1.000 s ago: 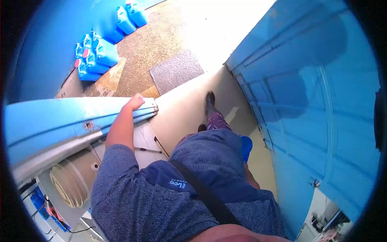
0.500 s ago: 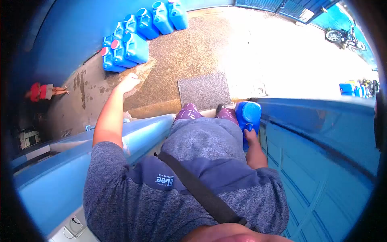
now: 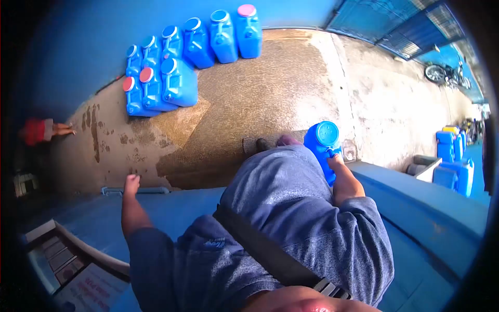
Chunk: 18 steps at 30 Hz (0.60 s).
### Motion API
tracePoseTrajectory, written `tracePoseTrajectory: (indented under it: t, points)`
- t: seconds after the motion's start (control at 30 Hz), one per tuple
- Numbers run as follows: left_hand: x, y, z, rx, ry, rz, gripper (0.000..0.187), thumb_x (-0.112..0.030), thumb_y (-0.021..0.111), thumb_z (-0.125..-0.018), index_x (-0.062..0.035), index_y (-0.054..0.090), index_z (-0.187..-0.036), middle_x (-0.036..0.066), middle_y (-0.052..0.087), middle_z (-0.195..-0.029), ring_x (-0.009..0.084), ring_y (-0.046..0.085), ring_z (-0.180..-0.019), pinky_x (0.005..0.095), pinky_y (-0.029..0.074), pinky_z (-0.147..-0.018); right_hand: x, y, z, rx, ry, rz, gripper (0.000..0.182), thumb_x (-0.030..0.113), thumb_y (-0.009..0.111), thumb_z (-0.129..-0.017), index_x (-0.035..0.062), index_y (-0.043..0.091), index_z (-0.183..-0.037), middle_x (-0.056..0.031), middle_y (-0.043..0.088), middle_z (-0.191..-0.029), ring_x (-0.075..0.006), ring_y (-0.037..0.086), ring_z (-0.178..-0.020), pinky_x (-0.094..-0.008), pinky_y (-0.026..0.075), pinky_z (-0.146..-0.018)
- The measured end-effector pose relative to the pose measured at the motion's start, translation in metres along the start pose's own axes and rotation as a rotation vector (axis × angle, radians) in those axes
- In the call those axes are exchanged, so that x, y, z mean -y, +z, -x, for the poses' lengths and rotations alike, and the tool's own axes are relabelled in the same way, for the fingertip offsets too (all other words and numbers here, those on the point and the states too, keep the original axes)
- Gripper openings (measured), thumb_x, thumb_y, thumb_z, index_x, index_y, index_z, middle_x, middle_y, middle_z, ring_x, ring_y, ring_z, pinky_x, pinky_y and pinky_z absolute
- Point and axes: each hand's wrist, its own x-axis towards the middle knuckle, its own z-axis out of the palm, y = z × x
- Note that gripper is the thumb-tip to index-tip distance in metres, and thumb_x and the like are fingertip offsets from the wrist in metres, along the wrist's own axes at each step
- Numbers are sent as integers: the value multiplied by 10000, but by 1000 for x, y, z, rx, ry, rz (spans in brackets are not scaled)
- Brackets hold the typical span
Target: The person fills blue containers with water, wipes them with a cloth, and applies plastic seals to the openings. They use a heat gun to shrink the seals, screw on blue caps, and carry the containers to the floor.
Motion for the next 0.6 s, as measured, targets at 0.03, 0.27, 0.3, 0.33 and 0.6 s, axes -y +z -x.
tracePoseTrajectory:
  t: [0.03, 0.27, 0.3, 0.33, 0.6]
  points:
    - [35, -11, -12, -26, 14, -18, 306, -205, 624, -917, -85, 529, -652, -21, 469, -569, 103, 444, -511, 313, 333, -452, 31, 1, -13, 7, -5, 24, 525, 386, 666, -822, -26, 611, -1144, -207, 701, -891, -339, 709, -834, -456, 560, -715]
    - [40, -124, -62, -147, -154, -206, 181, -206, 615, -933, -27, 635, -929, 33, 623, -743, 134, 566, -641, 309, 480, -606, 215, 22, -53, 203, -7, 150, 520, 395, 637, -822, -17, 648, -1139, -210, 699, -1030, -318, 693, -940, -424, 551, -807]
    - [37, -145, -84, -149, -152, -216, 181, -206, 615, -933, -27, 635, -929, 33, 623, -743, 134, 566, -641, 309, 480, -606, 256, 22, -53, 268, -39, 185, 553, 398, 619, -829, -12, 641, -1200, -237, 682, -1148, -335, 673, -1077, -420, 543, -909]
    - [39, -170, -107, -152, -113, -216, 192, -217, 611, -942, -33, 623, -994, 36, 633, -784, 136, 573, -657, 314, 494, -623, 292, 30, -54, 278, -34, 175, 553, 398, 619, -829, -12, 641, -1200, -237, 682, -1148, -335, 673, -1077, -420, 543, -909]
    - [22, -231, -99, -88, -337, 139, 103, -134, 525, -923, -144, 515, -821, -29, 492, -693, 70, 430, -548, 244, 355, -469, 562, 113, -129, 402, -246, 276, 412, 271, 574, -841, 18, 677, -1150, -209, 681, -1169, -352, 662, -1086, -432, 533, -925]
